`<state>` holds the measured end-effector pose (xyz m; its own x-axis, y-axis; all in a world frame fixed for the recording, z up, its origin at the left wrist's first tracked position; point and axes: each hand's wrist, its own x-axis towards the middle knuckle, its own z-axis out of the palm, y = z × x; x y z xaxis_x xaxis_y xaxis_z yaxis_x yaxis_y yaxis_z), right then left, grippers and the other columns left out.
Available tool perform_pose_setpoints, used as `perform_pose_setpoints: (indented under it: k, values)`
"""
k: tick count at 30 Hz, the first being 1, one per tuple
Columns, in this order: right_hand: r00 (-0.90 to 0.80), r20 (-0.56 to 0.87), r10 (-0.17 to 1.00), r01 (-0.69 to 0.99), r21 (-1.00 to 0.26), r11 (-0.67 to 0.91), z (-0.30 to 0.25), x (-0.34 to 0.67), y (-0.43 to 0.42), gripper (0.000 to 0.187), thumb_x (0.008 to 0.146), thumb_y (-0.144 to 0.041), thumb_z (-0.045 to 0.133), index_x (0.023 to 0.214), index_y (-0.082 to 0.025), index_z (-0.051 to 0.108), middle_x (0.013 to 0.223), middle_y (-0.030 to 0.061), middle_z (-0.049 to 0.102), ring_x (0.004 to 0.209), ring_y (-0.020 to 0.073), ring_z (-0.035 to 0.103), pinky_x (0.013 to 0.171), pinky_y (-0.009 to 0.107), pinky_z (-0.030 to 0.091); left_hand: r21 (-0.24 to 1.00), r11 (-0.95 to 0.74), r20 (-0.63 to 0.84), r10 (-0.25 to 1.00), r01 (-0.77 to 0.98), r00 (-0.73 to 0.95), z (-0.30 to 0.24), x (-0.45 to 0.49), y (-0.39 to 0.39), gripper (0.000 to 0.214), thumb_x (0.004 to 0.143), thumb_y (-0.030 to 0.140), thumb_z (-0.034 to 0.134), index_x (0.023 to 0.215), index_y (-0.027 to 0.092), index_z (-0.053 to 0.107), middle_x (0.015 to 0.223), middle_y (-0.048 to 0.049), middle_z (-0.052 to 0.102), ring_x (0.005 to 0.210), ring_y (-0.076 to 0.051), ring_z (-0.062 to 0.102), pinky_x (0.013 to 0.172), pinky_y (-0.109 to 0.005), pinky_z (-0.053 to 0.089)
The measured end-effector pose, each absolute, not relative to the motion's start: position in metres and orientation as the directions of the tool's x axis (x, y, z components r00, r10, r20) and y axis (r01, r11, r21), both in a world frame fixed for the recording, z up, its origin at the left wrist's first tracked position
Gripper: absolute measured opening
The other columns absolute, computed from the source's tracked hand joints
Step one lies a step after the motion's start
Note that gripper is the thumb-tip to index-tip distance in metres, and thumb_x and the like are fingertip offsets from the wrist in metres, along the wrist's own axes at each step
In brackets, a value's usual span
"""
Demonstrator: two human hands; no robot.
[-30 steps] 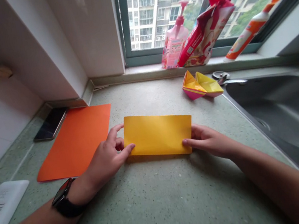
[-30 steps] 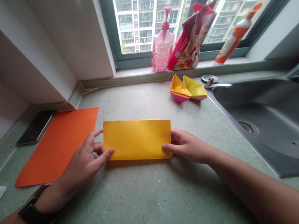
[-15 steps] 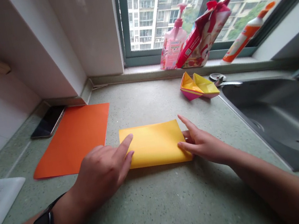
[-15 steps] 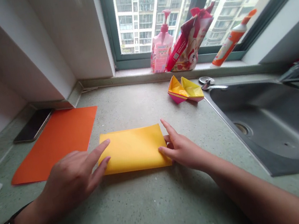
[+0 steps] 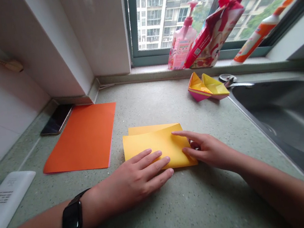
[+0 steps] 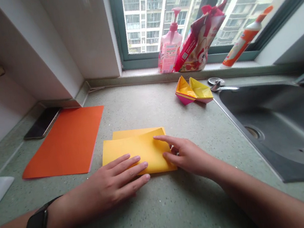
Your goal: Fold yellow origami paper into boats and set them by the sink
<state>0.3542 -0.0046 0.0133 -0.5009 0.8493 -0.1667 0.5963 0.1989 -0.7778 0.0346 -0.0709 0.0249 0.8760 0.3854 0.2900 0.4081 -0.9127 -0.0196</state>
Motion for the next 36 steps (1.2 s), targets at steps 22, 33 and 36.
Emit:
perform_pose_setpoints:
  k: [22,33,36]
  values:
    - [-0.385,-0.065,0.921,0.72,-0.645,0.255,0.004,0.352,0.006,0.049,0.096,-0.033,0.066,0.144,-0.024,0.069,0.08,0.0024,0.074,0.066,0.0198,0.066,0.066,0.032,0.051,0.033,-0.84,0.149,0.54,0.542,0.828,-0.002,0.061,-0.066,0.053,0.116,0.03,0.049,0.167,0.016,0.047,0.177,-0.0132,0.042,0.159,-0.036,0.048,0.133,-0.057,0.037]
    - [-0.397,0.024,0.918,0.723,-0.608,0.328,0.002,0.351,0.01,0.045,0.096,-0.03,0.066,0.14,-0.022,0.074,0.088,0.0038,0.076,0.067,0.0176,0.064,0.069,0.031,0.052,-0.024,-0.83,0.163,0.547,0.557,0.821,0.007,0.073,-0.057,0.051,0.114,0.031,0.055,0.164,0.021,0.052,0.175,-0.0154,0.045,0.154,-0.038,0.053,0.127,-0.059,0.042]
    - [-0.408,0.063,0.911,0.729,-0.578,0.367,-0.001,0.352,0.009,0.043,0.099,-0.032,0.064,0.139,-0.022,0.074,0.093,0.0056,0.077,0.067,0.0176,0.064,0.072,0.032,0.054,-0.025,-0.836,0.19,0.534,0.548,0.824,0.0,0.07,-0.055,0.048,0.115,0.027,0.053,0.163,0.022,0.054,0.173,-0.014,0.048,0.152,-0.037,0.054,0.126,-0.059,0.044]
